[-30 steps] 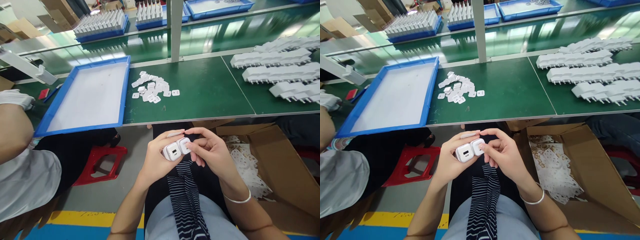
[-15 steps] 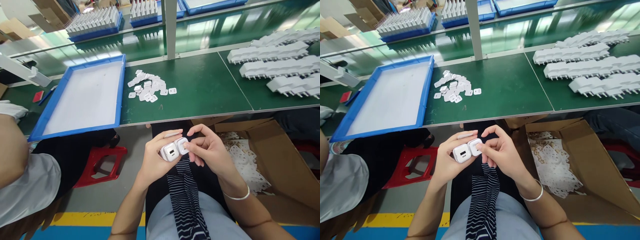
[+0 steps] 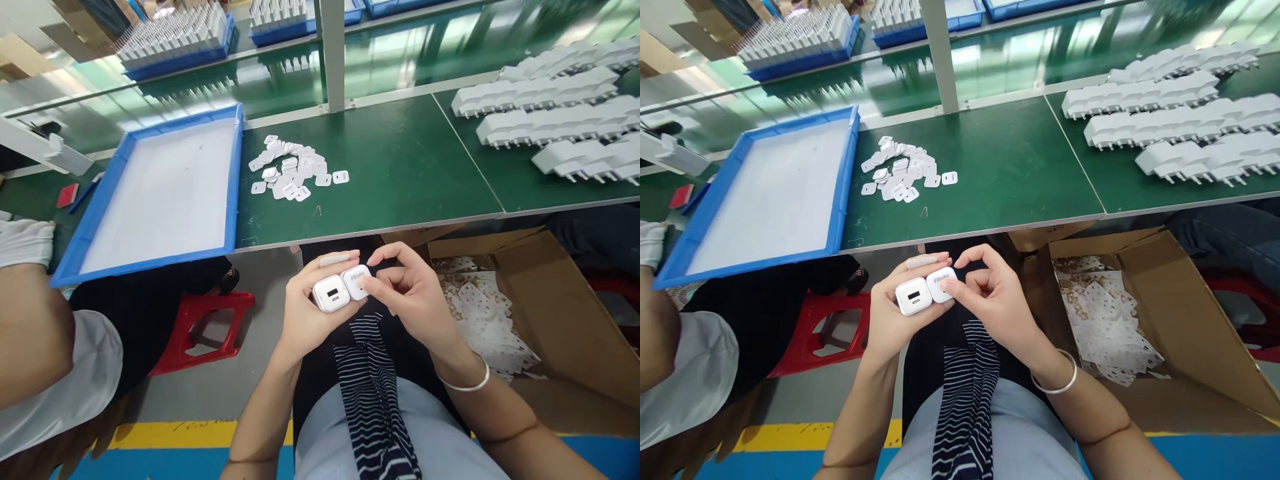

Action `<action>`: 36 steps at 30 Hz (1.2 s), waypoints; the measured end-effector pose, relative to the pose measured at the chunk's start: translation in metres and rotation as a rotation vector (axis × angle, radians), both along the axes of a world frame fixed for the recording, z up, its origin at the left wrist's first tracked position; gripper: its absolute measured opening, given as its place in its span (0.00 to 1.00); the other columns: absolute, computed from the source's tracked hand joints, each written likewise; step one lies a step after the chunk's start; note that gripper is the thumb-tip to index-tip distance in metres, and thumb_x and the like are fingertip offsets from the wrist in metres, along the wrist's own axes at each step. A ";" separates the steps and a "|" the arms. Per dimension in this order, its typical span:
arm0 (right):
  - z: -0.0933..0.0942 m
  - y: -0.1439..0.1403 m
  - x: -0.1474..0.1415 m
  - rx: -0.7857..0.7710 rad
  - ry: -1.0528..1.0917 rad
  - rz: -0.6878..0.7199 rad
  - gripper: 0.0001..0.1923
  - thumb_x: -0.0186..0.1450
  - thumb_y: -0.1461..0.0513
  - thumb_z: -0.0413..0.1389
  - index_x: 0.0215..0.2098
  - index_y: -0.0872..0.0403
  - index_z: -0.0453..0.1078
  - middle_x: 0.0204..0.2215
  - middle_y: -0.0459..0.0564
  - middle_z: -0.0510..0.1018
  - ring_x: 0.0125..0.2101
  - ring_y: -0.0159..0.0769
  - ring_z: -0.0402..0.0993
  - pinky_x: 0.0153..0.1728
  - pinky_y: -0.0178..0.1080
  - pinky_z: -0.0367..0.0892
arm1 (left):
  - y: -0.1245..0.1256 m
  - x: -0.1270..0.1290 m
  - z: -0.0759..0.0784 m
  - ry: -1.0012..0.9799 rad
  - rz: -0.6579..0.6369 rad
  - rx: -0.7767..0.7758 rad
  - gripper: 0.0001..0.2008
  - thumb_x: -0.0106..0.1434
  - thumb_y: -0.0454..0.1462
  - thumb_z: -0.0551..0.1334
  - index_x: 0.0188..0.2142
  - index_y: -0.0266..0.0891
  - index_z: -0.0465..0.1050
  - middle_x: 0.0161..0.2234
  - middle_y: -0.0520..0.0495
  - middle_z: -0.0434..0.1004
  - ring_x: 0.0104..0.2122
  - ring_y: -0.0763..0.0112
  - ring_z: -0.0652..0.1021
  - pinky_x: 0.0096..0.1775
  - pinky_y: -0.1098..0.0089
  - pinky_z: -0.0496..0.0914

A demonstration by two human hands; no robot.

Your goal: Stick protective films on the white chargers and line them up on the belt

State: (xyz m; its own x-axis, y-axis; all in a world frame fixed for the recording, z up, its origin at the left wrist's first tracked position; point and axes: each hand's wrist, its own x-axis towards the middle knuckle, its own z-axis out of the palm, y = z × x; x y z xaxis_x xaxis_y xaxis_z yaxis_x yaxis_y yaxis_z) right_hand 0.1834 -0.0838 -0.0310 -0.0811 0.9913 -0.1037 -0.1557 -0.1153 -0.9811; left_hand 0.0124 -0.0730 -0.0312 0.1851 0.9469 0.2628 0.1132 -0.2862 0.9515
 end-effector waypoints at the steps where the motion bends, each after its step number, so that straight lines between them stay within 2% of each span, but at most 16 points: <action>1: -0.003 0.000 -0.001 0.020 -0.006 -0.008 0.13 0.64 0.62 0.66 0.41 0.50 0.67 0.13 0.31 0.59 0.15 0.22 0.50 0.19 0.30 0.48 | 0.001 -0.001 -0.001 -0.016 0.000 -0.019 0.23 0.52 0.31 0.77 0.48 0.45 0.83 0.52 0.43 0.83 0.51 0.61 0.83 0.52 0.65 0.80; 7: -0.015 0.012 0.009 0.141 0.058 0.077 0.10 0.67 0.59 0.64 0.46 0.49 0.71 0.19 0.36 0.65 0.20 0.27 0.57 0.22 0.32 0.54 | 0.006 -0.009 0.001 0.018 -0.141 -0.070 0.23 0.51 0.30 0.77 0.47 0.44 0.84 0.50 0.43 0.84 0.50 0.61 0.84 0.52 0.67 0.79; 10: -0.011 0.027 0.014 0.256 -0.090 0.057 0.11 0.65 0.62 0.66 0.45 0.49 0.75 0.23 0.39 0.68 0.23 0.27 0.61 0.24 0.32 0.57 | 0.004 -0.010 0.005 0.124 -0.200 -0.091 0.21 0.51 0.29 0.76 0.45 0.42 0.84 0.46 0.44 0.85 0.45 0.63 0.85 0.46 0.69 0.80; 13: -0.008 0.041 0.014 0.380 -0.300 0.144 0.04 0.64 0.67 0.65 0.35 0.51 0.78 0.26 0.42 0.74 0.26 0.28 0.65 0.25 0.32 0.60 | 0.001 -0.009 0.006 0.182 -0.233 -0.134 0.18 0.51 0.29 0.75 0.43 0.40 0.84 0.43 0.45 0.85 0.40 0.64 0.84 0.41 0.69 0.79; 15: -0.007 0.045 0.014 0.434 -0.386 0.198 0.06 0.66 0.68 0.62 0.31 0.53 0.78 0.28 0.44 0.78 0.28 0.28 0.69 0.27 0.32 0.62 | -0.001 -0.009 0.005 0.186 -0.231 -0.166 0.19 0.51 0.30 0.75 0.44 0.39 0.84 0.43 0.44 0.85 0.41 0.63 0.84 0.42 0.69 0.78; 19: -0.004 0.045 0.017 0.439 -0.485 0.267 0.03 0.68 0.67 0.61 0.36 0.54 0.76 0.29 0.44 0.78 0.27 0.28 0.71 0.27 0.32 0.64 | -0.001 -0.009 0.005 0.170 -0.205 -0.218 0.18 0.51 0.30 0.75 0.43 0.38 0.84 0.43 0.44 0.85 0.40 0.63 0.84 0.41 0.68 0.77; 21: -0.003 0.045 0.020 0.484 -0.544 0.324 0.04 0.68 0.67 0.60 0.39 0.54 0.76 0.29 0.44 0.78 0.27 0.28 0.70 0.27 0.32 0.64 | -0.001 -0.010 0.006 0.193 -0.214 -0.228 0.18 0.50 0.30 0.74 0.43 0.38 0.84 0.42 0.45 0.85 0.39 0.63 0.84 0.40 0.68 0.77; 25: 0.001 0.051 0.029 0.515 -0.584 0.386 0.07 0.68 0.69 0.58 0.36 0.53 0.77 0.32 0.45 0.82 0.29 0.29 0.74 0.31 0.33 0.67 | -0.001 -0.012 0.006 0.241 -0.230 -0.228 0.18 0.50 0.30 0.75 0.43 0.38 0.84 0.41 0.45 0.86 0.38 0.63 0.84 0.40 0.68 0.77; 27: 0.002 0.052 0.035 0.439 -0.548 0.273 0.04 0.68 0.66 0.61 0.35 0.52 0.77 0.30 0.44 0.82 0.28 0.30 0.75 0.30 0.33 0.68 | -0.001 -0.013 0.002 0.224 -0.184 -0.199 0.19 0.50 0.30 0.75 0.44 0.39 0.83 0.45 0.44 0.86 0.43 0.61 0.85 0.44 0.67 0.79; 30: 0.004 0.045 0.038 0.277 -0.372 0.024 0.02 0.66 0.65 0.64 0.35 0.52 0.76 0.26 0.43 0.79 0.23 0.28 0.73 0.23 0.30 0.67 | 0.000 -0.011 -0.007 0.193 -0.035 -0.091 0.19 0.53 0.30 0.74 0.46 0.40 0.83 0.51 0.42 0.84 0.50 0.59 0.84 0.53 0.64 0.79; 33: 0.001 0.026 0.026 0.138 -0.097 -0.010 0.04 0.64 0.65 0.67 0.35 0.52 0.77 0.22 0.42 0.78 0.19 0.26 0.72 0.17 0.28 0.65 | -0.001 -0.005 -0.018 0.188 0.112 0.058 0.19 0.55 0.31 0.74 0.47 0.41 0.82 0.52 0.41 0.84 0.49 0.59 0.84 0.53 0.62 0.79; 36: -0.007 0.004 0.001 0.062 0.141 -0.045 0.04 0.64 0.65 0.68 0.35 0.51 0.78 0.21 0.41 0.79 0.18 0.26 0.73 0.16 0.26 0.65 | -0.003 0.004 -0.027 0.180 0.227 0.193 0.21 0.57 0.31 0.73 0.51 0.40 0.81 0.54 0.41 0.83 0.51 0.59 0.84 0.54 0.61 0.80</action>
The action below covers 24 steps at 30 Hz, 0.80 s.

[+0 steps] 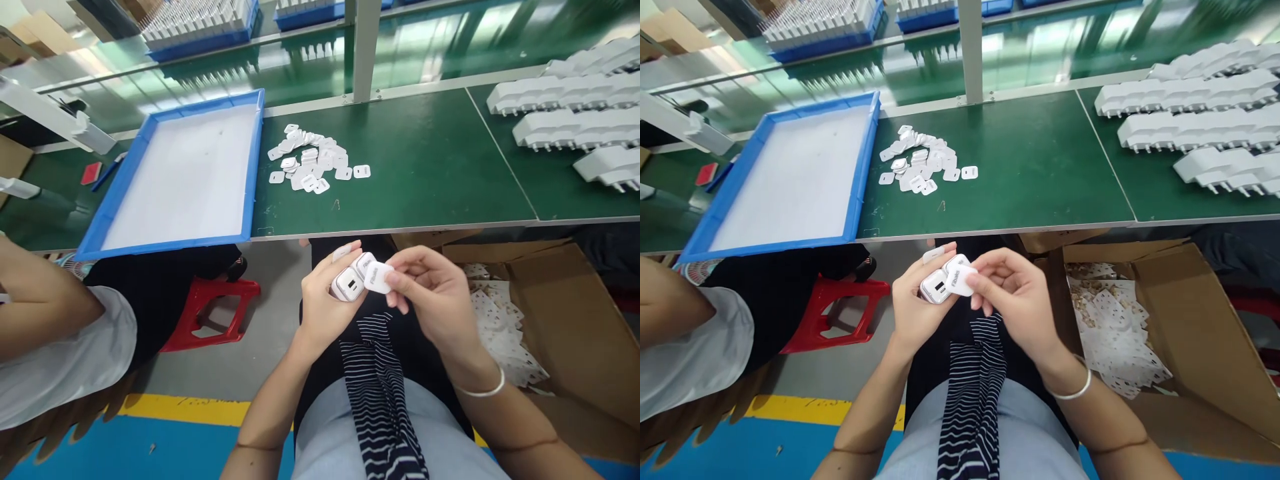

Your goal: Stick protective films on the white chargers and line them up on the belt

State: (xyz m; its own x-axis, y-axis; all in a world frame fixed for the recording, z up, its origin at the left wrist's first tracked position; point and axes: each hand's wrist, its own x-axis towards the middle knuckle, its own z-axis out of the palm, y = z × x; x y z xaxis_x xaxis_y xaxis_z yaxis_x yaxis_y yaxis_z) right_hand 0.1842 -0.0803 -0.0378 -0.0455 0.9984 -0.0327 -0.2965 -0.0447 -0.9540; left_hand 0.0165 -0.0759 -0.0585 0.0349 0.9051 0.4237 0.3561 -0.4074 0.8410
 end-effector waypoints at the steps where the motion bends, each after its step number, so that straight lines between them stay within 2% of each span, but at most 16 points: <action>1: -0.002 -0.006 -0.008 -0.015 0.059 -0.035 0.04 0.64 0.65 0.67 0.35 0.51 0.78 0.21 0.41 0.79 0.18 0.25 0.73 0.16 0.25 0.65 | -0.001 0.003 -0.003 0.005 0.035 0.042 0.21 0.57 0.30 0.72 0.52 0.40 0.80 0.54 0.40 0.82 0.52 0.59 0.83 0.54 0.61 0.80; 4: -0.006 -0.018 -0.028 -0.051 0.179 -0.110 0.04 0.64 0.65 0.67 0.33 0.52 0.77 0.19 0.41 0.78 0.17 0.25 0.73 0.16 0.25 0.66 | -0.004 0.009 -0.008 0.029 0.122 0.156 0.23 0.59 0.28 0.69 0.54 0.39 0.79 0.56 0.40 0.80 0.55 0.58 0.82 0.54 0.61 0.80; 8: -0.004 -0.022 -0.038 -0.102 0.286 -0.114 0.06 0.63 0.64 0.68 0.31 0.51 0.76 0.19 0.40 0.77 0.17 0.26 0.72 0.17 0.27 0.66 | -0.004 0.013 -0.011 0.055 0.169 0.275 0.23 0.62 0.29 0.67 0.56 0.39 0.77 0.57 0.39 0.80 0.55 0.58 0.82 0.52 0.62 0.81; 13: -0.003 -0.021 -0.042 -0.109 0.287 -0.138 0.09 0.61 0.61 0.69 0.30 0.51 0.74 0.19 0.39 0.75 0.17 0.26 0.71 0.18 0.30 0.67 | -0.002 0.017 -0.011 0.085 0.204 0.372 0.21 0.65 0.32 0.66 0.58 0.39 0.76 0.58 0.39 0.79 0.54 0.59 0.82 0.52 0.62 0.81; 24: 0.000 -0.016 -0.036 -0.155 0.302 -0.104 0.10 0.58 0.63 0.70 0.27 0.52 0.72 0.17 0.40 0.75 0.15 0.25 0.69 0.19 0.30 0.66 | 0.002 0.017 -0.010 0.081 0.155 0.403 0.19 0.66 0.31 0.65 0.57 0.37 0.76 0.57 0.39 0.80 0.55 0.60 0.81 0.54 0.62 0.80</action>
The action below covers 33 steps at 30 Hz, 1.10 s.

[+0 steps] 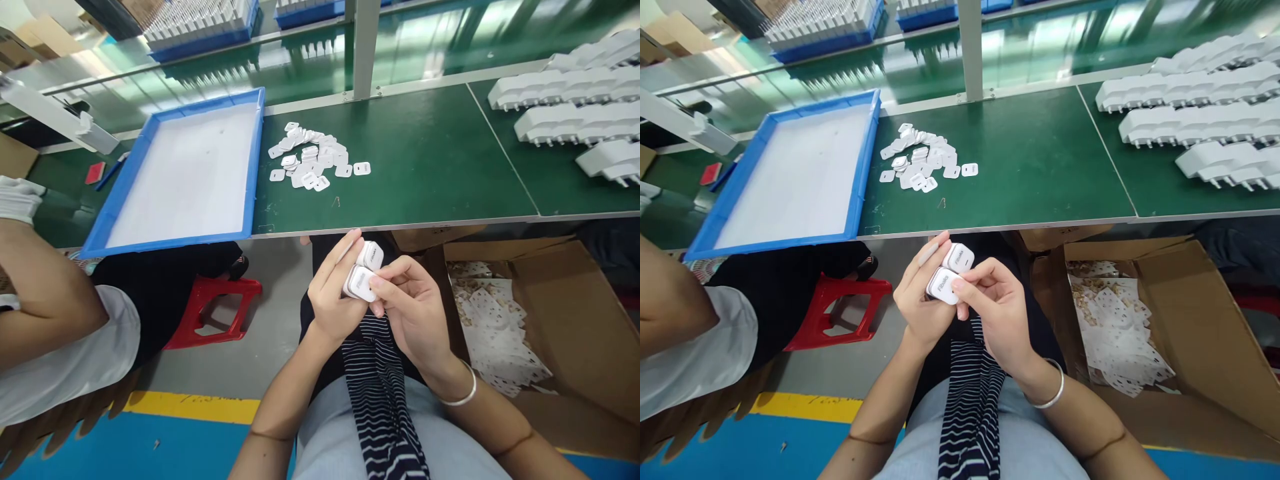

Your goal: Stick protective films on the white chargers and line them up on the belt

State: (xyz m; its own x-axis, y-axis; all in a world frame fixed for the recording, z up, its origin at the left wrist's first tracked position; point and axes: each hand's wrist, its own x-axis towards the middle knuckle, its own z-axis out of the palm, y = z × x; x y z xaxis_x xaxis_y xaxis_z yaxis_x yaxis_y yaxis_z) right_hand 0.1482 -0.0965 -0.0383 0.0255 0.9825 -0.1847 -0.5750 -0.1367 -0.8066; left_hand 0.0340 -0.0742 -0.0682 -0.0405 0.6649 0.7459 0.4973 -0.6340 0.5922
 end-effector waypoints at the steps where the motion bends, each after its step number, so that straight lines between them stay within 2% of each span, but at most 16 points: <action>1: 0.000 0.000 0.000 -0.004 -0.008 -0.001 0.11 0.58 0.63 0.70 0.26 0.52 0.72 0.18 0.40 0.75 0.15 0.25 0.69 0.19 0.30 0.66 | 0.000 0.000 0.000 0.005 0.002 0.000 0.19 0.66 0.31 0.65 0.57 0.37 0.76 0.57 0.39 0.80 0.55 0.60 0.82 0.54 0.62 0.80; 11: -0.003 0.002 0.003 -0.015 -0.054 0.012 0.11 0.56 0.63 0.71 0.26 0.52 0.72 0.18 0.40 0.75 0.15 0.25 0.69 0.18 0.30 0.65 | 0.002 -0.002 -0.002 0.068 0.017 0.028 0.20 0.66 0.31 0.65 0.57 0.38 0.75 0.57 0.40 0.80 0.54 0.59 0.82 0.55 0.60 0.80; 18: -0.002 0.002 0.002 -0.075 -0.014 -0.016 0.21 0.51 0.65 0.74 0.28 0.52 0.64 0.19 0.38 0.77 0.14 0.25 0.68 0.17 0.29 0.66 | 0.002 -0.003 -0.005 0.089 -0.003 0.035 0.23 0.65 0.32 0.68 0.59 0.40 0.74 0.58 0.41 0.79 0.54 0.59 0.82 0.53 0.61 0.81; 22: -0.005 0.001 0.001 -0.063 0.007 -0.011 0.22 0.53 0.66 0.74 0.29 0.51 0.62 0.19 0.37 0.77 0.15 0.23 0.68 0.19 0.27 0.66 | 0.002 -0.001 -0.007 0.066 0.001 0.034 0.24 0.63 0.33 0.71 0.58 0.39 0.75 0.57 0.40 0.80 0.53 0.59 0.83 0.53 0.62 0.81; 30: -0.010 0.001 0.000 -0.006 -0.107 0.013 0.21 0.57 0.64 0.72 0.30 0.50 0.61 0.19 0.36 0.74 0.15 0.25 0.68 0.18 0.29 0.66 | 0.000 -0.001 -0.009 0.069 0.036 0.021 0.22 0.64 0.33 0.69 0.58 0.40 0.75 0.56 0.41 0.80 0.53 0.58 0.82 0.53 0.59 0.81; 33: -0.012 0.000 0.002 0.005 -0.174 0.039 0.20 0.58 0.62 0.72 0.31 0.50 0.62 0.20 0.36 0.73 0.15 0.24 0.68 0.16 0.29 0.64 | -0.001 0.000 -0.008 -0.012 0.019 -0.059 0.20 0.65 0.33 0.67 0.56 0.41 0.76 0.56 0.42 0.81 0.53 0.59 0.82 0.54 0.59 0.81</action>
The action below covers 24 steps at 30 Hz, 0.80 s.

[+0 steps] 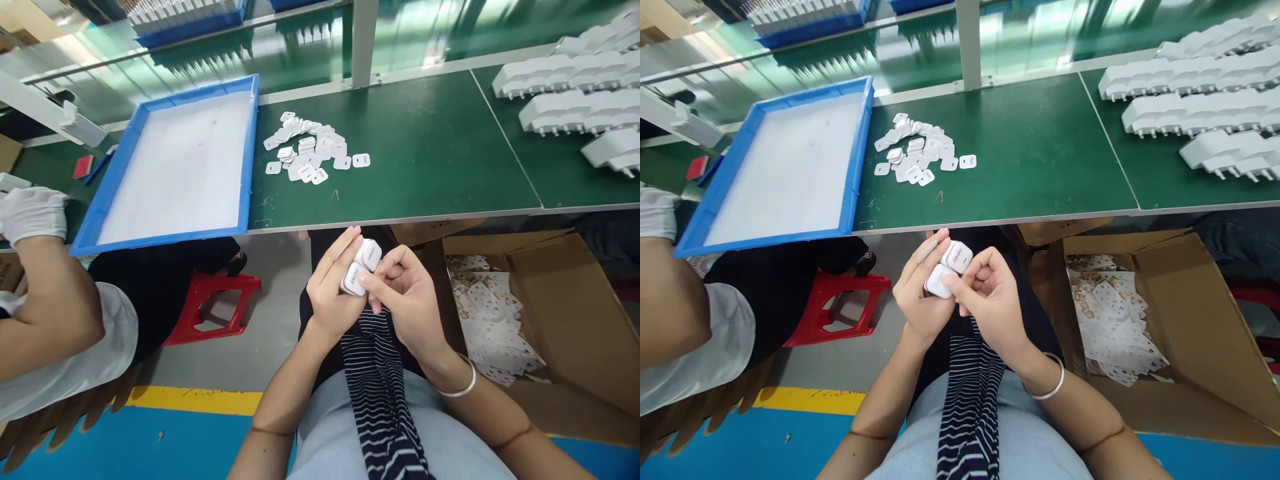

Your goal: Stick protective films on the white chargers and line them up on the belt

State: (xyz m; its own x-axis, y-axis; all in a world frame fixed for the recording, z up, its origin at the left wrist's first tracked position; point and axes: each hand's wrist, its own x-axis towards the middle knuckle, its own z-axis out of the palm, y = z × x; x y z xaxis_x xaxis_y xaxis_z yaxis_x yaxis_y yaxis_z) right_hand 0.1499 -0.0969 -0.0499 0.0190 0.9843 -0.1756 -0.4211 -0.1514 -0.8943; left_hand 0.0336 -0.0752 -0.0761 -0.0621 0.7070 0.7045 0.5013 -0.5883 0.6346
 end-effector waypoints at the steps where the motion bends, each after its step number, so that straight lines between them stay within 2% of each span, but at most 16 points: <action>1: 0.000 -0.001 0.001 0.009 -0.005 0.014 0.20 0.59 0.62 0.71 0.31 0.50 0.62 0.20 0.36 0.73 0.15 0.24 0.67 0.15 0.28 0.63 | 0.000 0.000 0.002 -0.043 -0.023 -0.055 0.19 0.65 0.34 0.68 0.55 0.42 0.77 0.56 0.42 0.81 0.53 0.59 0.82 0.54 0.59 0.80; 4: 0.002 -0.003 0.006 0.081 0.035 0.071 0.13 0.66 0.59 0.66 0.35 0.50 0.64 0.17 0.36 0.73 0.13 0.25 0.65 0.14 0.29 0.60 | 0.001 0.000 0.008 -0.180 -0.146 -0.231 0.19 0.62 0.37 0.72 0.53 0.42 0.79 0.54 0.40 0.82 0.53 0.58 0.83 0.53 0.60 0.81; 7: 0.006 -0.006 0.010 0.155 0.018 0.026 0.08 0.69 0.61 0.62 0.38 0.49 0.66 0.16 0.36 0.71 0.14 0.25 0.63 0.16 0.29 0.57 | 0.001 -0.001 0.011 -0.286 -0.244 -0.306 0.20 0.59 0.37 0.74 0.52 0.43 0.80 0.54 0.41 0.82 0.53 0.58 0.83 0.53 0.60 0.80; 9: 0.009 -0.008 0.009 0.168 -0.053 -0.020 0.10 0.66 0.65 0.64 0.39 0.49 0.66 0.18 0.35 0.70 0.17 0.25 0.62 0.19 0.29 0.59 | 0.001 0.000 0.010 -0.324 -0.256 -0.327 0.20 0.59 0.37 0.74 0.51 0.44 0.81 0.54 0.41 0.82 0.53 0.57 0.83 0.53 0.60 0.80; 12: 0.011 -0.010 0.005 0.167 -0.159 -0.013 0.16 0.62 0.68 0.65 0.41 0.48 0.65 0.19 0.35 0.69 0.21 0.27 0.63 0.24 0.32 0.62 | 0.000 -0.001 0.007 -0.343 -0.238 -0.358 0.20 0.60 0.38 0.74 0.52 0.45 0.81 0.54 0.41 0.82 0.54 0.57 0.82 0.52 0.60 0.80; 20: 0.011 -0.013 -0.006 0.180 -0.241 -0.041 0.19 0.60 0.69 0.66 0.43 0.48 0.64 0.21 0.34 0.69 0.22 0.28 0.65 0.26 0.33 0.65 | -0.001 -0.002 0.008 -0.335 -0.225 -0.292 0.20 0.60 0.36 0.73 0.52 0.45 0.81 0.55 0.42 0.82 0.54 0.57 0.82 0.54 0.60 0.80; 24: 0.012 -0.013 -0.007 0.157 -0.242 -0.052 0.19 0.60 0.69 0.66 0.41 0.48 0.64 0.20 0.34 0.68 0.22 0.27 0.65 0.25 0.32 0.65 | -0.003 -0.003 0.010 -0.263 -0.175 -0.220 0.20 0.61 0.31 0.71 0.53 0.43 0.80 0.55 0.42 0.82 0.54 0.59 0.82 0.54 0.61 0.79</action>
